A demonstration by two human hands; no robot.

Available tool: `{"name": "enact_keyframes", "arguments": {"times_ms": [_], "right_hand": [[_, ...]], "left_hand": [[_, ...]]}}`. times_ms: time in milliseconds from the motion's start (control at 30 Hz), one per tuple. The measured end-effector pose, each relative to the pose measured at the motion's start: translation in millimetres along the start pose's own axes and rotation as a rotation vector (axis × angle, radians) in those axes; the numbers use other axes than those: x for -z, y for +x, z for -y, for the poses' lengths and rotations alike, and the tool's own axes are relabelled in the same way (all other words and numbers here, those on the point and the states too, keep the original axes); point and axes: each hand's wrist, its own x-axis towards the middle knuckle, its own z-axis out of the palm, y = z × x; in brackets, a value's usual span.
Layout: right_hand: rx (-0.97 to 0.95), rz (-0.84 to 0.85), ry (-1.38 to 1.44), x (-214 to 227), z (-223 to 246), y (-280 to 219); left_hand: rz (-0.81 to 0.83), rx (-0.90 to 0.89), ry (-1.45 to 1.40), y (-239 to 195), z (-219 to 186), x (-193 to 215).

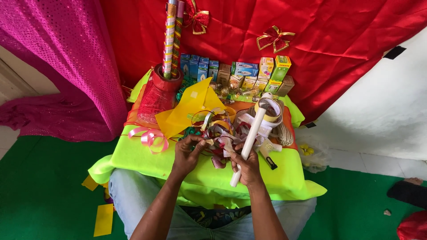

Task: The person wraps a decorative ribbon around a cylindrical object, secures it, and places the finished item into a red container. They then pick up two white cylindrical objects and handle them briefly.

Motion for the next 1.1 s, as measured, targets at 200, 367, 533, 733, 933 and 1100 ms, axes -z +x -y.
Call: {"name": "enact_keyframes", "arguments": {"times_ms": [200,367,533,733,933,1100], "right_hand": [[0.015,-0.004,-0.015,-7,3,0],[-0.015,-0.026,-0.025,-5,2,0],[-0.016,-0.045,-0.032,-5,0,0],[-0.024,-0.047,-0.058,-3,-2,1],[-0.032,-0.062,-0.037,-5,-2,2],[-0.042,-0.056,-0.049,-8,1,-1]], "left_hand": [[-0.051,-0.003,-0.046,-2,21,11],[0.02,-0.049,0.009,-3,16,12],[0.025,-0.279,0.216,2,-7,5],[0.161,-0.535,0.6,1,-27,-14],[0.199,-0.578,0.666,1,-13,-17],[0.143,-0.579,0.646,-1,-2,-14]]}}
